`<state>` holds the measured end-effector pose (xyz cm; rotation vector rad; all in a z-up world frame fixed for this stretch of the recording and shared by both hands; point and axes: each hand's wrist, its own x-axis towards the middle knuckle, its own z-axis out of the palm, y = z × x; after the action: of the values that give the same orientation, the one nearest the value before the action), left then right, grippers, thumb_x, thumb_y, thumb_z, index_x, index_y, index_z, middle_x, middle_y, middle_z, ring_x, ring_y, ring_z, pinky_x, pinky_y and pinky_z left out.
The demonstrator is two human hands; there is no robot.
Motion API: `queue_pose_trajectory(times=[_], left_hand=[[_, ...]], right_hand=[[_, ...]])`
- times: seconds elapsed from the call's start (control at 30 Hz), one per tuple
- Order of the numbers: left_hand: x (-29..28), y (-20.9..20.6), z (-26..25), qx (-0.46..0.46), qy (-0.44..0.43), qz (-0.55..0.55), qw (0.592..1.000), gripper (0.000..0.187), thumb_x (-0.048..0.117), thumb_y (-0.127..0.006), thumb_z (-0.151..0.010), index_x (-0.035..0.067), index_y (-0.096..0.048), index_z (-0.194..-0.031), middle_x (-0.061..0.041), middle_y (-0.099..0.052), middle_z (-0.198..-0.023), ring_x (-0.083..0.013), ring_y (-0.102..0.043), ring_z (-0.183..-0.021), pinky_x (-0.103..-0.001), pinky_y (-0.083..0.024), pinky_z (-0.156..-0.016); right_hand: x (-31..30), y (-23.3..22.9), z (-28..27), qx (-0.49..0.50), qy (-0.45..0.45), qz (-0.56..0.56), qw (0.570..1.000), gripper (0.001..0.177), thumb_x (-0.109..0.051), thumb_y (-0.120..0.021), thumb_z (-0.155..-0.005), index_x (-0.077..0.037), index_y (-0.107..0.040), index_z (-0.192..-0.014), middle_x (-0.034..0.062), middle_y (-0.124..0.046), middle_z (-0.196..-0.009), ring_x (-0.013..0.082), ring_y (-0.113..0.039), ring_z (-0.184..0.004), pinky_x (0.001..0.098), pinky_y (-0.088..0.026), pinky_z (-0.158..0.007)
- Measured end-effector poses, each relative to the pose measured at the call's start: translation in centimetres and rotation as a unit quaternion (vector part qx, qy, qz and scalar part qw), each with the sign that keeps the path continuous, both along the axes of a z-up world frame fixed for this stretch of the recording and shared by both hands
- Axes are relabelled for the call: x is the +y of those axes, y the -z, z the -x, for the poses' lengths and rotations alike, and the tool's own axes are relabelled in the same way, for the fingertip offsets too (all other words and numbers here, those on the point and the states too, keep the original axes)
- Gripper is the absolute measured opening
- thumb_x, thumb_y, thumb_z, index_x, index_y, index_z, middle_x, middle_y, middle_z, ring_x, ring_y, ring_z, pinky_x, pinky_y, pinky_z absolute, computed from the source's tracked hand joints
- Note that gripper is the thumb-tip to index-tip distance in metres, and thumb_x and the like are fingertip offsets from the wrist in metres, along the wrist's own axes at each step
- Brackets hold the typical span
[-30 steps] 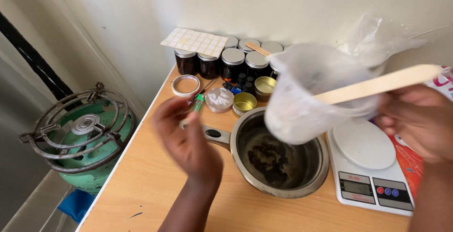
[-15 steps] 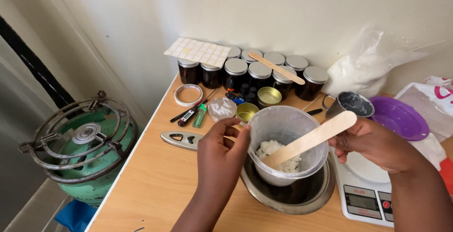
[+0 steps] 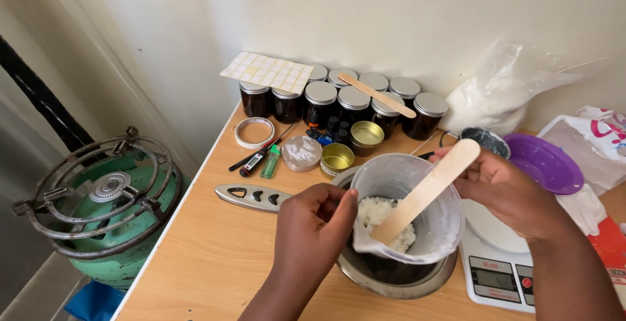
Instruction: Weighing wax flakes by scooping them from a metal cup into a plastic pitcher on a digital scale and scraping out the residue with a wooden stick.
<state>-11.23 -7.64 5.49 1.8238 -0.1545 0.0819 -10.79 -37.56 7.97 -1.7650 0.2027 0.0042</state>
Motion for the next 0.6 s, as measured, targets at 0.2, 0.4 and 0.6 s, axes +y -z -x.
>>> queue_pose_trajectory(times=[0.2, 0.4, 0.6], left_hand=[[-0.4, 1.0, -0.2, -0.045, 0.01, -0.086, 0.995, 0.048, 0.043, -0.07, -0.098, 0.014, -0.062, -0.061, 0.004, -0.058, -0.051, -0.0112, -0.049, -0.051, -0.035, -0.034, -0.051], [-0.8, 1.8, -0.5, -0.093, 0.005, -0.032, 0.995, 0.027, 0.035, -0.071, -0.096, 0.015, -0.075, -0.078, 0.003, -0.071, -0.064, -0.0107, -0.063, -0.059, -0.032, -0.048, -0.055], [-1.0, 3.3, -1.5, -0.235, 0.026, -0.089, 0.967, 0.039, 0.032, -0.072, -0.094, 0.008, -0.076, -0.124, -0.01, -0.077, -0.124, -0.028, -0.066, -0.125, -0.042, -0.051, -0.106]], right_hand=[[0.2, 0.3, 0.3, -0.051, 0.077, 0.05, 0.994, 0.038, -0.004, -0.072, -0.095, -0.005, -0.07, -0.133, 0.0101, -0.072, -0.122, 0.0235, -0.068, -0.103, 0.0395, -0.053, -0.083], [1.9, -3.2, 3.1, 0.095, 0.126, 0.203, 0.966, 0.046, -0.032, -0.051, -0.114, 0.005, -0.079, -0.116, 0.0224, -0.074, -0.094, 0.0353, -0.066, -0.068, 0.0451, -0.047, -0.054], [7.2, -6.9, 5.1, 0.208, 0.152, 0.31, 0.915, 0.06, -0.055, -0.045, -0.102, -0.031, -0.07, -0.152, -0.0003, -0.08, -0.126, 0.0351, -0.071, -0.082, 0.0432, -0.057, -0.087]])
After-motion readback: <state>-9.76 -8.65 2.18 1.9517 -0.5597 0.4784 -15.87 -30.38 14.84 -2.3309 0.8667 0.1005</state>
